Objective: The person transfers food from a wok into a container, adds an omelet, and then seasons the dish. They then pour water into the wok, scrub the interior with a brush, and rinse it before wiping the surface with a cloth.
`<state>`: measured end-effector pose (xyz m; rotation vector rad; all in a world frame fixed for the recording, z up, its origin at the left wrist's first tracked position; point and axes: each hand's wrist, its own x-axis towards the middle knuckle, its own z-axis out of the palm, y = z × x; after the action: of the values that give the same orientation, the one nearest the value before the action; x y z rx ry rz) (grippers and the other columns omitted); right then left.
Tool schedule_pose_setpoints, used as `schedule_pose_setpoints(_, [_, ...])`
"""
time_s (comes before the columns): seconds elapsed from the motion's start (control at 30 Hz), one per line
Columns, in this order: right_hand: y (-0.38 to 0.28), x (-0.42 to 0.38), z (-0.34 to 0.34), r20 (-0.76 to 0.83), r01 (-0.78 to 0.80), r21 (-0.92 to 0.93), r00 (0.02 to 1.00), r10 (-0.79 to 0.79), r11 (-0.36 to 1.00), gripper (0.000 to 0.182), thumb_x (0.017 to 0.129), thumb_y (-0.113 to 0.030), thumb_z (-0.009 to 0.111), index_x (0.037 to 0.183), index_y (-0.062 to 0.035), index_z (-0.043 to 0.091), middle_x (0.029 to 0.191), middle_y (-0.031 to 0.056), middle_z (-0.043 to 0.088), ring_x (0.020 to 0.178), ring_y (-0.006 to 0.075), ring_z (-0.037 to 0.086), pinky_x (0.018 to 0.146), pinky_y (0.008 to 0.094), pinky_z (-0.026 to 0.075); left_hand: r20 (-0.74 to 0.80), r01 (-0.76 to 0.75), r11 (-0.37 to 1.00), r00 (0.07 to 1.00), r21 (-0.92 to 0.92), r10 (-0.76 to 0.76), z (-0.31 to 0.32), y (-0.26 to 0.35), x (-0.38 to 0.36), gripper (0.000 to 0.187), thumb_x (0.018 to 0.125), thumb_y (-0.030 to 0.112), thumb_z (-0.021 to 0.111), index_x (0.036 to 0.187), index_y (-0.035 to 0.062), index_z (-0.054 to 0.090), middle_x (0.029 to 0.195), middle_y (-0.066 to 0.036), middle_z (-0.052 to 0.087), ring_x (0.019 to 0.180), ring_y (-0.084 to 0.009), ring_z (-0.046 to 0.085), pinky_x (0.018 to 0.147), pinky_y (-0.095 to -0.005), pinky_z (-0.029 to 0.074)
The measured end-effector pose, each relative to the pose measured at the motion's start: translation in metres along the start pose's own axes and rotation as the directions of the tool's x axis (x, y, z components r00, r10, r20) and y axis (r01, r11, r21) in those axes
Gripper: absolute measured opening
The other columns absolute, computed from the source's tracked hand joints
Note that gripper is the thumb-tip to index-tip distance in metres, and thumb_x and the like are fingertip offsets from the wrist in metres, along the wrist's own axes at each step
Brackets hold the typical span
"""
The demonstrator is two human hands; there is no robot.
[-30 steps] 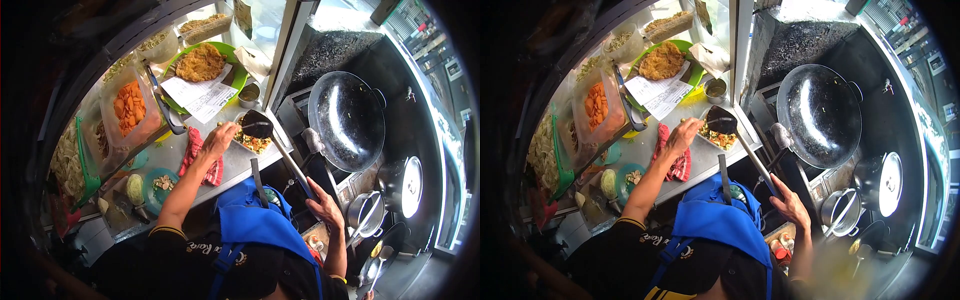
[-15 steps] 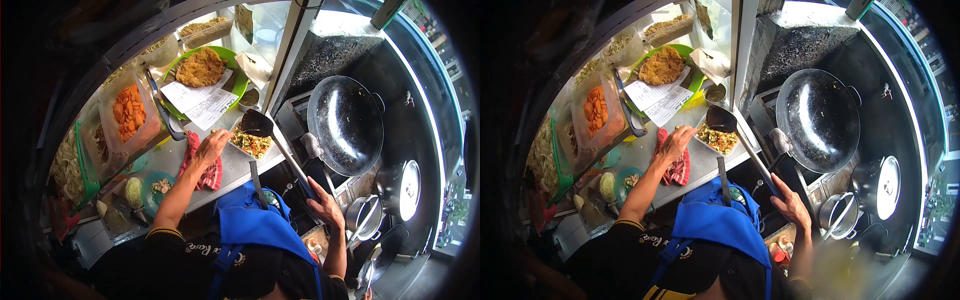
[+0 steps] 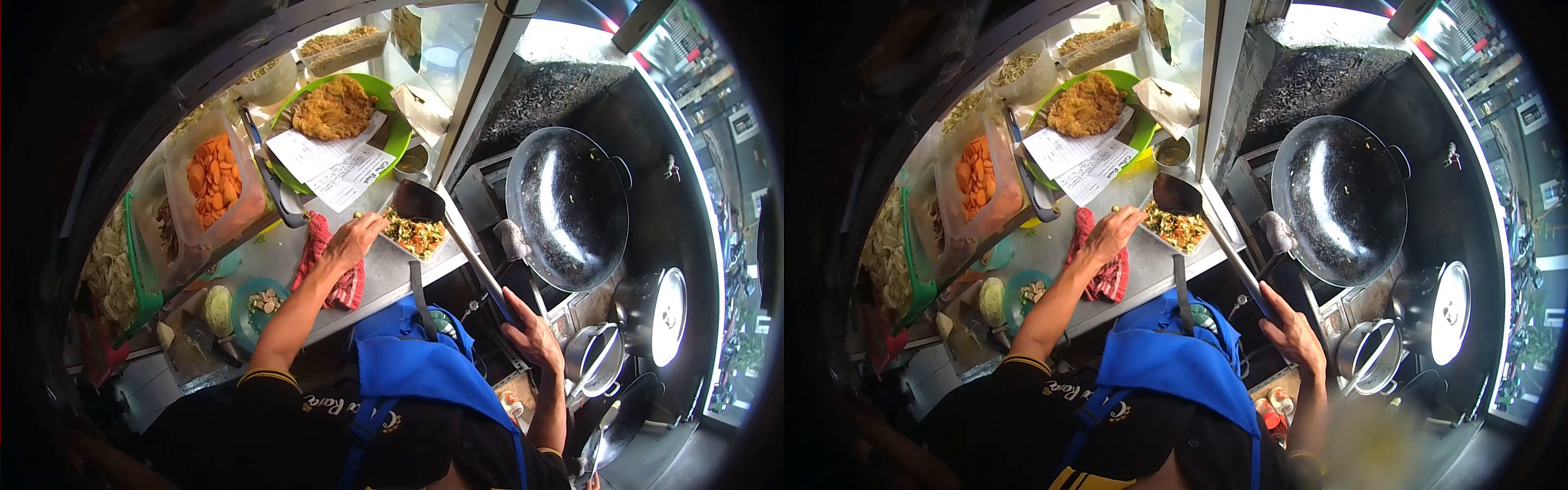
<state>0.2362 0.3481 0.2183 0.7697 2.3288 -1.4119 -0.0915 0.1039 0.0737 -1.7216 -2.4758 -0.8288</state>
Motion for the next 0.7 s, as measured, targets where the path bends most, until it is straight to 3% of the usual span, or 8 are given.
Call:
schedule_pose_setpoints(0.1, [-0.002,0.000,-0.001,0.002,0.016,0.010,1.000,-0.016,1.000,0.071,0.085,-0.016,0.063,0.151,-0.0167,0.036,0.146,0.0148,0.049,0.132,0.0316,0.050,0.109,0.0388,0.039,-0.067,0.044,0.998,0.997,-0.046,-0.047,-0.002,0.001,0.000,0.026,0.087,-0.002,0.060,0.112,0.0028,0.061,0.104,-0.011,0.061,0.091,-0.0318,0.065,0.078,-0.0398,0.055])
schedule_pose_setpoints(0.3, [-0.001,0.000,-0.002,-0.018,0.006,0.004,1.000,-0.006,1.000,0.071,0.085,-0.015,0.063,0.150,-0.0166,0.037,0.144,0.0159,0.050,0.131,0.0310,0.051,0.108,0.0378,0.039,0.027,-0.010,0.999,1.000,0.052,0.008,-0.011,-0.003,0.000,0.024,0.088,0.001,0.058,0.111,0.0040,0.062,0.103,-0.010,0.062,0.090,-0.0299,0.067,0.077,-0.0385,0.057])
schedule_pose_setpoints(0.37, [0.001,0.000,-0.003,-0.013,0.011,0.013,1.000,-0.011,1.000,0.071,0.084,-0.015,0.063,0.150,-0.0167,0.037,0.144,0.0159,0.050,0.130,0.0310,0.051,0.108,0.0378,0.039,-0.117,0.046,0.997,0.992,0.069,-0.038,-0.019,0.002,-0.002,0.024,0.088,0.001,0.057,0.111,0.0039,0.062,0.103,-0.010,0.061,0.090,-0.0297,0.067,0.076,-0.0387,0.057])
schedule_pose_setpoints(0.4, [0.002,-0.001,-0.003,-0.009,0.017,0.022,1.000,-0.017,1.000,0.071,0.084,-0.014,0.063,0.150,-0.0168,0.038,0.144,0.0159,0.050,0.130,0.0310,0.052,0.108,0.0378,0.039,-0.114,0.049,0.996,0.993,0.070,-0.041,-0.017,0.000,-0.005,0.024,0.088,0.001,0.057,0.111,0.0039,0.062,0.103,-0.010,0.061,0.090,-0.0297,0.067,0.076,-0.0387,0.057])
schedule_pose_setpoints(0.47, [0.007,0.000,-0.001,-0.031,0.035,0.023,0.999,-0.035,0.999,0.071,0.084,-0.014,0.063,0.150,-0.0170,0.038,0.144,0.0159,0.051,0.130,0.0310,0.052,0.108,0.0379,0.039,0.042,0.046,0.998,0.998,0.031,-0.047,-0.009,-0.008,-0.009,0.028,0.085,-0.002,0.059,0.112,0.0044,0.062,0.105,-0.010,0.061,0.091,-0.0302,0.066,0.076,-0.0391,0.057])
schedule_pose_setpoints(0.53, [0.009,0.000,-0.003,-0.056,0.057,0.023,0.997,-0.056,0.998,0.071,0.084,-0.015,0.063,0.150,-0.0172,0.038,0.144,0.0160,0.051,0.129,0.0310,0.052,0.108,0.0381,0.039,0.068,-0.026,0.999,0.997,0.047,0.022,-0.008,-0.009,-0.016,0.029,0.084,-0.003,0.059,0.113,0.0043,0.062,0.105,-0.011,0.061,0.091,-0.0314,0.066,0.076,-0.0396,0.057])
schedule_pose_setpoints(0.63, [0.008,-0.002,-0.004,-0.058,0.050,0.019,0.997,-0.049,0.999,0.071,0.084,-0.016,0.064,0.150,-0.0176,0.038,0.143,0.0167,0.052,0.129,0.0313,0.052,0.108,0.0382,0.039,-0.048,0.102,0.994,0.994,0.046,-0.100,-0.010,-0.003,-0.021,0.029,0.085,-0.002,0.059,0.113,0.0042,0.061,0.104,-0.011,0.061,0.091,-0.0316,0.066,0.077,-0.0394,0.057])
schedule_pose_setpoints(0.7, [0.008,-0.002,-0.003,-0.042,0.046,0.041,0.998,-0.044,0.998,0.071,0.084,-0.016,0.064,0.150,-0.0176,0.038,0.143,0.0162,0.052,0.129,0.0313,0.052,0.108,0.0382,0.039,-0.036,0.097,0.995,0.995,0.033,-0.096,-0.005,-0.003,-0.020,0.028,0.085,-0.002,0.059,0.113,0.0043,0.061,0.105,-0.011,0.061,0.091,-0.0316,0.066,0.077,-0.0393,0.057])
